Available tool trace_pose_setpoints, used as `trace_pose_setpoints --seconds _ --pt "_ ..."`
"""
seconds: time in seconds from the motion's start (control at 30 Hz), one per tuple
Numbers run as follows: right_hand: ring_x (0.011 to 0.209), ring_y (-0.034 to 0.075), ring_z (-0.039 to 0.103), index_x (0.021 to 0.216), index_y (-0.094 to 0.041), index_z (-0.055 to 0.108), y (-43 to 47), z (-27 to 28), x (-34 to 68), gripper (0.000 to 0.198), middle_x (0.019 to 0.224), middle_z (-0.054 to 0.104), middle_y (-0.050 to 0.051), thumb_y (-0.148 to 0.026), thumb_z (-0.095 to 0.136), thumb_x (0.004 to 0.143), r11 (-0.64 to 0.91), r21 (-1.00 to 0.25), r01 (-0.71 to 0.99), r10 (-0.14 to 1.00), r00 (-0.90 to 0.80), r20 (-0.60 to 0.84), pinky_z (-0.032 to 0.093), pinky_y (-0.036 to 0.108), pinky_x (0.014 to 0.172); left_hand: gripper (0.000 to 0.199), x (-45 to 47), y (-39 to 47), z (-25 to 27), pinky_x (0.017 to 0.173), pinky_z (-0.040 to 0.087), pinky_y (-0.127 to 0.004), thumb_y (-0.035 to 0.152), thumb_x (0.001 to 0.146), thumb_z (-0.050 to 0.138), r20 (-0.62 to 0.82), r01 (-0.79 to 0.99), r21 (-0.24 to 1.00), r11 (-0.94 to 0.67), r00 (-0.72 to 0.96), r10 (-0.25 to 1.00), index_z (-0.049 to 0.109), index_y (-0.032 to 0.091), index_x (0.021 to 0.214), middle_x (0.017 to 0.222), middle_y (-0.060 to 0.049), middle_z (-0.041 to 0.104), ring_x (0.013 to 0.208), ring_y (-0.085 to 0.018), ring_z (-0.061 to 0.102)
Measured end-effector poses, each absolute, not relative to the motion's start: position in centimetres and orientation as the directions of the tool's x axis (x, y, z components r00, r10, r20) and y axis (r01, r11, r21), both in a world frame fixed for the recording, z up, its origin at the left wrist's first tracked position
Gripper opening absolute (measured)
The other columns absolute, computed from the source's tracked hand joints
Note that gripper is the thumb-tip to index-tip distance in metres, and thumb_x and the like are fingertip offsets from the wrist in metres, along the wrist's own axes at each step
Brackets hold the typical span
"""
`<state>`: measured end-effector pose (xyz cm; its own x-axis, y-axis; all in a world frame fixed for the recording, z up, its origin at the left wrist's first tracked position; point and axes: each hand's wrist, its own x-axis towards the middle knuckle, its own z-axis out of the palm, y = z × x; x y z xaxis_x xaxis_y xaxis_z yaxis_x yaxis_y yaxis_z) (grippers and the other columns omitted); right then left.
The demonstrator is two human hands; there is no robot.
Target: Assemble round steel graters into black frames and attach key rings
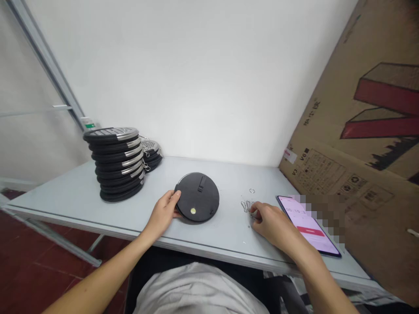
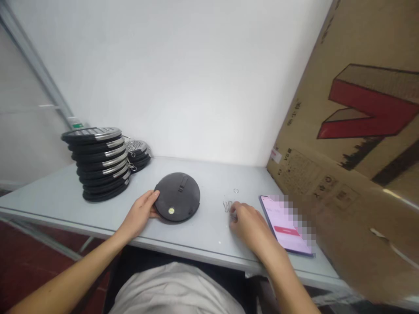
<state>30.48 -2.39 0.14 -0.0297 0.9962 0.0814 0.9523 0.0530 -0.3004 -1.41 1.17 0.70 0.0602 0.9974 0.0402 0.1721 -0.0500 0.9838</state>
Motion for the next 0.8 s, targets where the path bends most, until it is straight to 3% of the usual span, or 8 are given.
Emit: trace_pose_setpoints --seconds 0.07,0.17,0.33,0.53,0.67,0.8 --pt "0.078 0.022 0.062 0.090 -0.019 0.066 -2.4 0.0 30.4 0.025 0.085 0.069 0.008 -0.012 0.051 0.070 0.044 -0.318 0.947 0.996 -0.018 0.085 0.040 0.030 0.068 0.039 -1.4 1.2 1.0 0.055 0.057 -0.030 0.055 0.085 0.058 -0.176 0.095 0.982 0.164 0.137 0.975 0.050 0.017 0.086 0.073 -0.002 0.064 0.064 -0.019 0.068" --pt "0.075 0.022 0.061 0.081 -0.019 0.065 -2.6 0.1 30.3 0.017 0.080 0.069 0.007 -0.015 0.051 0.072 0.039 -0.337 0.941 0.994 -0.004 0.105 0.039 0.030 0.067 0.045 -1.9 1.0 1.6 0.048 0.054 -0.027 0.058 0.079 0.064 -0.341 0.192 0.934 0.303 0.218 0.914 0.050 0.016 0.086 0.068 -0.002 0.065 0.054 -0.019 0.068" --pt "0.074 0.022 0.062 0.081 -0.019 0.068 -2.6 1.0 30.2 0.018 0.076 0.070 0.006 -0.017 0.052 0.074 0.055 -0.443 0.895 0.986 0.019 0.163 0.041 0.031 0.069 0.054 -2.5 1.0 2.2 0.038 0.044 -0.021 0.068 0.078 0.056 -0.404 0.433 0.863 0.261 0.281 0.871 0.052 0.014 0.079 0.060 -0.003 0.064 0.042 -0.014 0.061" --pt "0.070 0.021 0.064 0.091 -0.018 0.072 -1.3 2.3 30.8 0.024 0.078 0.071 0.005 -0.036 0.059 0.081 0.104 -0.766 0.634 0.964 0.125 0.235 0.045 0.032 0.070 0.056 -3.2 3.0 2.7 0.037 0.039 -0.023 0.070 0.074 0.056 -0.433 0.616 0.772 0.158 0.326 0.841 0.054 0.015 0.072 0.050 0.000 0.058 0.036 -0.013 0.052" --pt "0.064 0.019 0.062 0.086 -0.018 0.071 -0.4 2.9 30.6 0.031 0.065 0.068 0.003 -0.047 0.065 0.079 0.098 -0.882 0.462 0.972 0.144 0.184 0.046 0.031 0.068 0.053 -4.2 4.0 3.7 0.047 0.043 -0.026 0.068 0.077 0.056 -0.329 0.733 0.680 -0.024 0.334 0.883 0.055 0.016 0.066 0.054 -0.002 0.061 0.043 -0.016 0.057" --pt "0.063 0.018 0.063 0.086 -0.017 0.072 -0.1 2.7 30.1 0.034 0.063 0.068 0.003 -0.049 0.070 0.076 0.094 -0.939 0.330 0.963 0.210 0.170 0.048 0.031 0.069 0.037 -2.2 4.7 4.9 0.062 0.043 -0.028 0.051 0.084 0.057 0.151 0.842 0.456 -0.288 0.246 0.958 0.065 0.017 0.073 0.067 -0.005 0.068 0.065 -0.020 0.063"
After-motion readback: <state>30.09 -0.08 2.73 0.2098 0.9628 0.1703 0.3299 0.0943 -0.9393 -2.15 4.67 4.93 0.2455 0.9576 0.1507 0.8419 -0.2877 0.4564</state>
